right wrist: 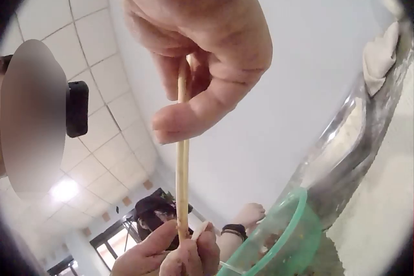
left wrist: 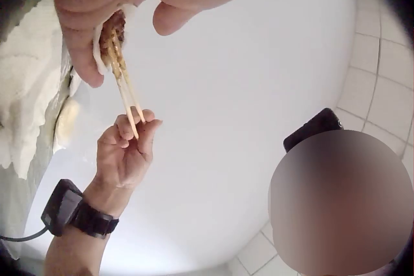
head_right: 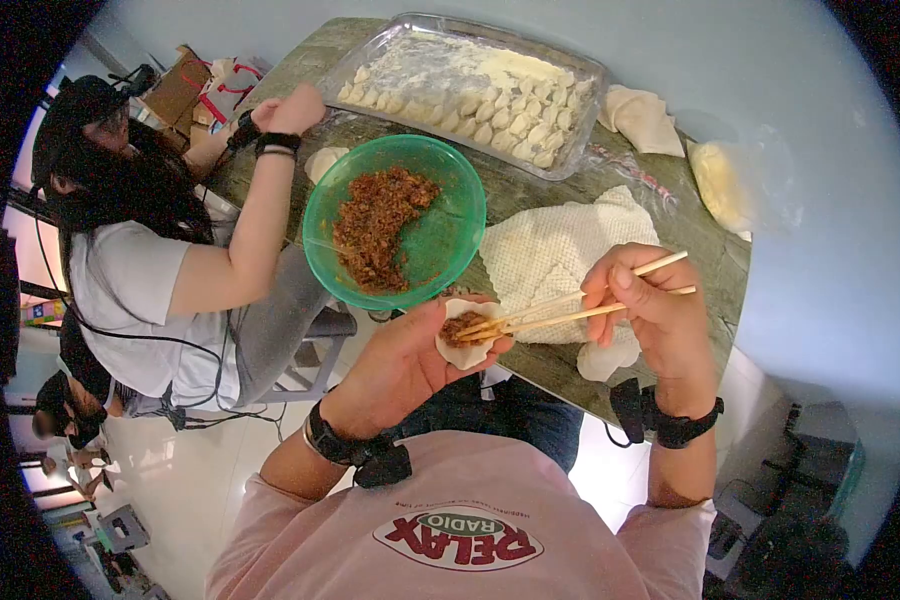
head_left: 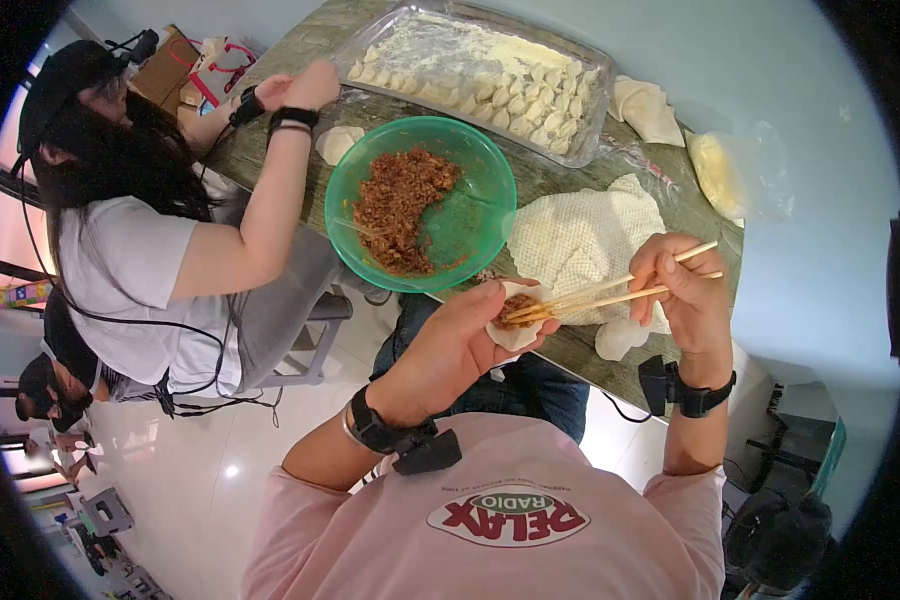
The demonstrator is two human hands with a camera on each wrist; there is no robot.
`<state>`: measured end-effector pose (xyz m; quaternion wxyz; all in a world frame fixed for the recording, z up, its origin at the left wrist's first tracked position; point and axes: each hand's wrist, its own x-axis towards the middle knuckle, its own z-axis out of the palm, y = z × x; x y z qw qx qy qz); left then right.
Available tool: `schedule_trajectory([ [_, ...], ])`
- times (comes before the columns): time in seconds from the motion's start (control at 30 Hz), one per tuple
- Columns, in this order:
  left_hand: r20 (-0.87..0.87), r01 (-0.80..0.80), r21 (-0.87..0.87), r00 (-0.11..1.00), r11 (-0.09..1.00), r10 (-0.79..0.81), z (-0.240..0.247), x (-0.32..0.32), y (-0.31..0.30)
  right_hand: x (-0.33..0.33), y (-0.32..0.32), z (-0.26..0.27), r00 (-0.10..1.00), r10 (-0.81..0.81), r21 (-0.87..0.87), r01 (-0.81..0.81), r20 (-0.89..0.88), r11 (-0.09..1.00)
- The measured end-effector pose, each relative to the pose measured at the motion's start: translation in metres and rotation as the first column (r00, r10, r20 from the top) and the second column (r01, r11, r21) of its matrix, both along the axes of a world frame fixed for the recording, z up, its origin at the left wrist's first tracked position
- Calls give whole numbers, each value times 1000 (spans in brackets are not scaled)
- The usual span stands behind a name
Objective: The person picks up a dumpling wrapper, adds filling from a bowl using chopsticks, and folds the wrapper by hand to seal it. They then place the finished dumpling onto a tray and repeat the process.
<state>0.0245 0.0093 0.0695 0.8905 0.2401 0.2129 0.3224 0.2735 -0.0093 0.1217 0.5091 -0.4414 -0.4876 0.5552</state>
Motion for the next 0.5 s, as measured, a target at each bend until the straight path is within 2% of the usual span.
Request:
schedule_trajectory([
  [0.1, 10, -12, -7, 1000, 1000, 12, -2, -2, -1, -2, 0, 3, 1000, -22, 7, 22, 18, 1000],
  [0.17, 7, -29, -24, 1000, 999, 29, -3, -2, -1, -2, -3, 5, 998, -43, -19, 42, -54, 999],
  [0.4, -7, -9, -8, 1000, 1000, 8, -1, -2, -1, -8, -5, -3, 995, -100, -7, 100, 3, 995],
  [0.47, -12, -20, -8, 1000, 1000, 20, -3, -2, -2, 0, -6, 5, 994, -87, 61, 91, -72, 994],
  [0.5, -2, -25, -6, 1000, 1000, 25, -3, -3, -2, 3, -7, 8, 996, -80, 58, 82, -49, 995],
])
